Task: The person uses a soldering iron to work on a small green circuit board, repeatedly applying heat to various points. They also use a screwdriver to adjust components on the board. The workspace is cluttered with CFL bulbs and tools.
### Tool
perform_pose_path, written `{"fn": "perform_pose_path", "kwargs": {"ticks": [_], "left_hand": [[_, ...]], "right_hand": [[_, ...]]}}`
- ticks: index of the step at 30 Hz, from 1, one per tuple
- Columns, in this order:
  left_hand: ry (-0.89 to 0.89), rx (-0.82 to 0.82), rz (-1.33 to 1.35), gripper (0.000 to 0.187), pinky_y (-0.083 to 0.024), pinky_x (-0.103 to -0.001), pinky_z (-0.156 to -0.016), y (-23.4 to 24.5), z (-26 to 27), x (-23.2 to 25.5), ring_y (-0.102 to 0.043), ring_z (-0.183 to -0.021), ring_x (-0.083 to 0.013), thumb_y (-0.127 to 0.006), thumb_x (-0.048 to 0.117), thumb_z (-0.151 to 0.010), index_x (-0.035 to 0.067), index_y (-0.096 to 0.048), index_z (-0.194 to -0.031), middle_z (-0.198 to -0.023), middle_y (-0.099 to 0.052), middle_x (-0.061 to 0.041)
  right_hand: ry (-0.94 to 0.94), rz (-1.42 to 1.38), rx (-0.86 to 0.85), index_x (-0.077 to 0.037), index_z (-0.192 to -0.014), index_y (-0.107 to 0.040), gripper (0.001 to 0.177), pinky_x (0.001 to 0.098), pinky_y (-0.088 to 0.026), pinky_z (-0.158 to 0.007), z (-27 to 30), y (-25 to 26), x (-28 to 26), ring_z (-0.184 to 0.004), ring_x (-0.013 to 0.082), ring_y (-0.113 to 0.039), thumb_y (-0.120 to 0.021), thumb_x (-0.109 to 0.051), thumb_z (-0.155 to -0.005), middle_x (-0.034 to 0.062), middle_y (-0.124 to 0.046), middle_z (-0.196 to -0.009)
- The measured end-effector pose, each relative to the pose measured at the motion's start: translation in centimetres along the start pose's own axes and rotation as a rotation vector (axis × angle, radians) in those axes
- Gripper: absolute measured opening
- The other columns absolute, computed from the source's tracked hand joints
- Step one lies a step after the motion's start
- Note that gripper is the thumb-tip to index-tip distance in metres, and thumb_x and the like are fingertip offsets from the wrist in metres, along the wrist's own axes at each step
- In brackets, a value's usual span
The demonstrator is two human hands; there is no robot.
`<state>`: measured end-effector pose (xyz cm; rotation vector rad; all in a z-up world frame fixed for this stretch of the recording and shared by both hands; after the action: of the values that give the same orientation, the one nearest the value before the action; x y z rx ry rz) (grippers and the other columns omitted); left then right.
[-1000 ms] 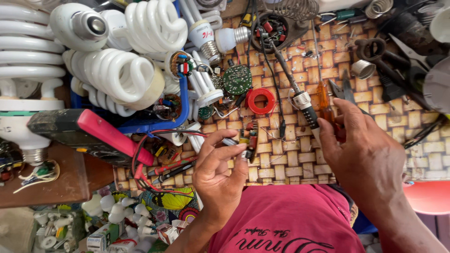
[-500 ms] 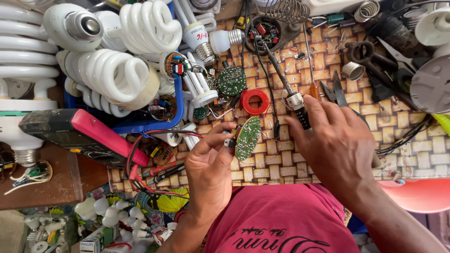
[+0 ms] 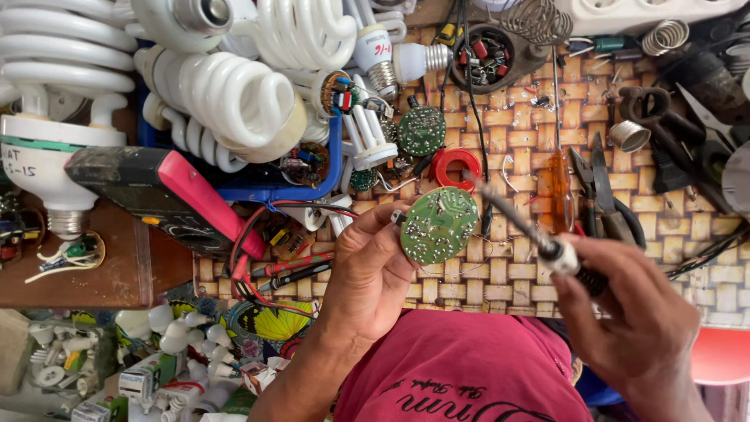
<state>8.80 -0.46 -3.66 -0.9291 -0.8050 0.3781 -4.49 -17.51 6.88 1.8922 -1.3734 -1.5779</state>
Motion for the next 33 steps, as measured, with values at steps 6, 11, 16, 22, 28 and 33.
{"fn": "perform_pose_path", "kwargs": {"ticks": [6, 11, 16, 22, 28, 33], "left_hand": [[-0.025, -0.005, -0.005, 0.013, -0.059, -0.033, -0.084, -1.1, 0.2, 0.7, -0.069, -0.101, -0.0229, -0.071, 0.002, -0.089, 0.000, -0.071, -0.101, -0.111, -0.071, -0.016], [-0.037, 0.001, -0.026, 0.013, -0.058, -0.030, -0.078, -1.3, 0.7, 1.0, -0.069, -0.094, -0.0196, -0.071, 0.004, -0.089, 0.000, -0.070, -0.101, -0.108, -0.071, -0.014], [-0.046, 0.013, -0.043, 0.014, -0.051, -0.021, -0.066, -1.2, 0.8, 0.9, -0.068, -0.086, -0.0155, -0.070, 0.003, -0.088, 0.000, -0.070, -0.102, -0.107, -0.072, -0.015], [-0.035, 0.024, -0.073, 0.016, -0.052, -0.023, -0.064, -0.9, 0.7, 0.7, -0.069, -0.081, -0.0149, -0.070, 0.003, -0.087, 0.000, -0.069, -0.103, -0.104, -0.073, -0.015], [-0.014, 0.015, -0.088, 0.021, -0.049, -0.019, -0.060, -0.1, 0.3, 0.6, -0.067, -0.076, -0.0108, -0.076, 0.005, -0.083, 0.001, -0.070, -0.103, -0.104, -0.073, -0.012], [-0.014, -0.052, -0.115, 0.029, -0.045, -0.020, -0.059, 0.0, 0.2, 0.3, -0.060, -0.074, -0.0076, -0.079, 0.013, -0.085, 0.003, -0.071, -0.111, -0.097, -0.072, -0.004]], "right_hand": [[0.124, 0.008, 0.035, 0.009, -0.098, -0.067, 0.030, 0.0316, -0.057, -0.075, 1.9, -0.6, -1.0, -0.085, 0.0259, -0.073, -0.079, -0.014, -0.083, 0.0155, -0.074, -0.099], [0.134, 0.026, 0.049, 0.009, -0.096, -0.067, 0.028, 0.0319, -0.054, -0.072, 2.0, -0.4, -1.3, -0.083, 0.0265, -0.072, -0.081, -0.012, -0.083, 0.0173, -0.073, -0.096], [0.125, 0.054, 0.049, 0.007, -0.095, -0.067, 0.026, 0.0310, -0.053, -0.074, 1.9, -0.2, -1.5, -0.083, 0.0250, -0.071, -0.080, -0.013, -0.084, 0.0159, -0.073, -0.096], [0.126, 0.071, 0.037, 0.005, -0.098, -0.067, 0.027, 0.0312, -0.054, -0.076, 1.8, -0.3, -1.4, -0.084, 0.0235, -0.071, -0.082, -0.013, -0.084, 0.0144, -0.073, -0.097], [0.109, 0.078, -0.003, 0.004, -0.100, -0.069, 0.025, 0.0299, -0.053, -0.073, 1.7, -0.6, -0.9, -0.084, 0.0215, -0.071, -0.081, -0.013, -0.084, 0.0117, -0.074, -0.098], [0.143, 0.062, -0.004, 0.006, -0.099, -0.068, 0.028, 0.0315, -0.055, -0.073, 1.7, -0.7, -1.0, -0.084, 0.0228, -0.072, -0.082, -0.012, -0.082, 0.0140, -0.074, -0.096]]}}
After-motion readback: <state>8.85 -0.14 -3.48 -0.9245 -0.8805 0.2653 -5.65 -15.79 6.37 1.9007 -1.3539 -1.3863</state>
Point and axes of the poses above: each hand's wrist, its own z-axis away from the middle knuckle, its own y-axis out of the back of the hand, x = y × z, the point moved 9 cm from there along -z, towards the middle knuckle
